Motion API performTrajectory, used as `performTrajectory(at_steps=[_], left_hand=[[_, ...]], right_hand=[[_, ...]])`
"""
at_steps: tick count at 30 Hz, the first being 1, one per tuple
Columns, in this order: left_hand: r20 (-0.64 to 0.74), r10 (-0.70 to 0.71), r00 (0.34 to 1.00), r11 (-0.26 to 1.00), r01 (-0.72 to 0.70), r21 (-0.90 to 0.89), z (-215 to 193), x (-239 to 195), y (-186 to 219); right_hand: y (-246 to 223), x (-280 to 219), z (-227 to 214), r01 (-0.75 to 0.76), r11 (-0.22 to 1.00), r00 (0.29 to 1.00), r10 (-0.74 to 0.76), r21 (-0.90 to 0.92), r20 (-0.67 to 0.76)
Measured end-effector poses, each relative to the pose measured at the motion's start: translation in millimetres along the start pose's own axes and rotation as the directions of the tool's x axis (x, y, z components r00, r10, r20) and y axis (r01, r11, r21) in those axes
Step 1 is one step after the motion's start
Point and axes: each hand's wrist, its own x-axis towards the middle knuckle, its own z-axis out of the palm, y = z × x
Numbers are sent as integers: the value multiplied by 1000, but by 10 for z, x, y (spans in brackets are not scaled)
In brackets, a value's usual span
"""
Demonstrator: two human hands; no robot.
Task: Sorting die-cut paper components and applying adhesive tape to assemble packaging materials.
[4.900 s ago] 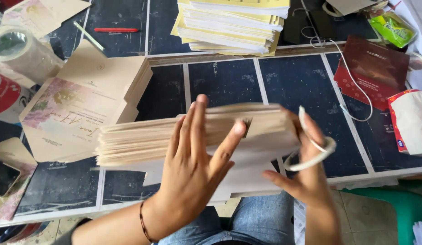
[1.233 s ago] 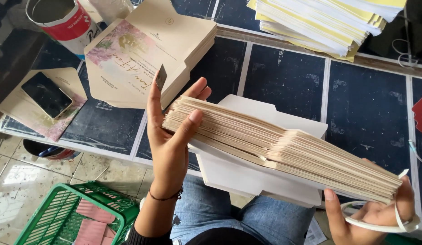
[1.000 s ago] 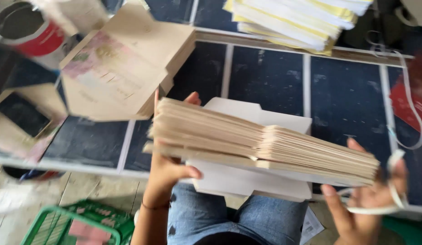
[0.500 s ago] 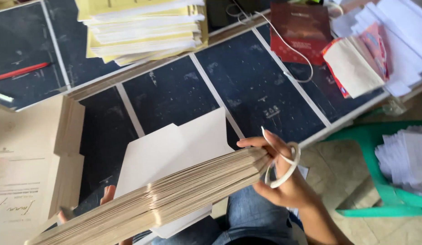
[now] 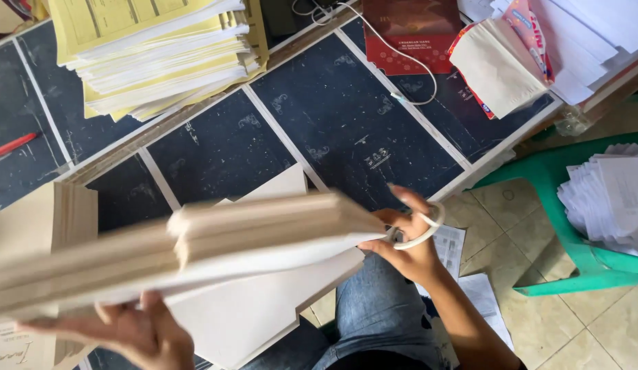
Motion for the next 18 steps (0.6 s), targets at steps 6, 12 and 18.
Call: performTrajectory(at_steps=[6, 12, 18], left_hand=[[284, 159, 946, 969, -94, -229, 1670, 1206, 1132], [594, 131, 794, 991, -106, -77, 3252, 1180, 1439], [738, 50, 673, 922, -316, 225, 4020, 369, 1186]], right_hand=[[-254, -33, -416, -158, 987, 897, 160, 40, -411], [-563, -332, -1047, -191, 981, 776, 125, -41, -618], [-635, -855, -1565, -517, 854, 551, 383, 57, -742]])
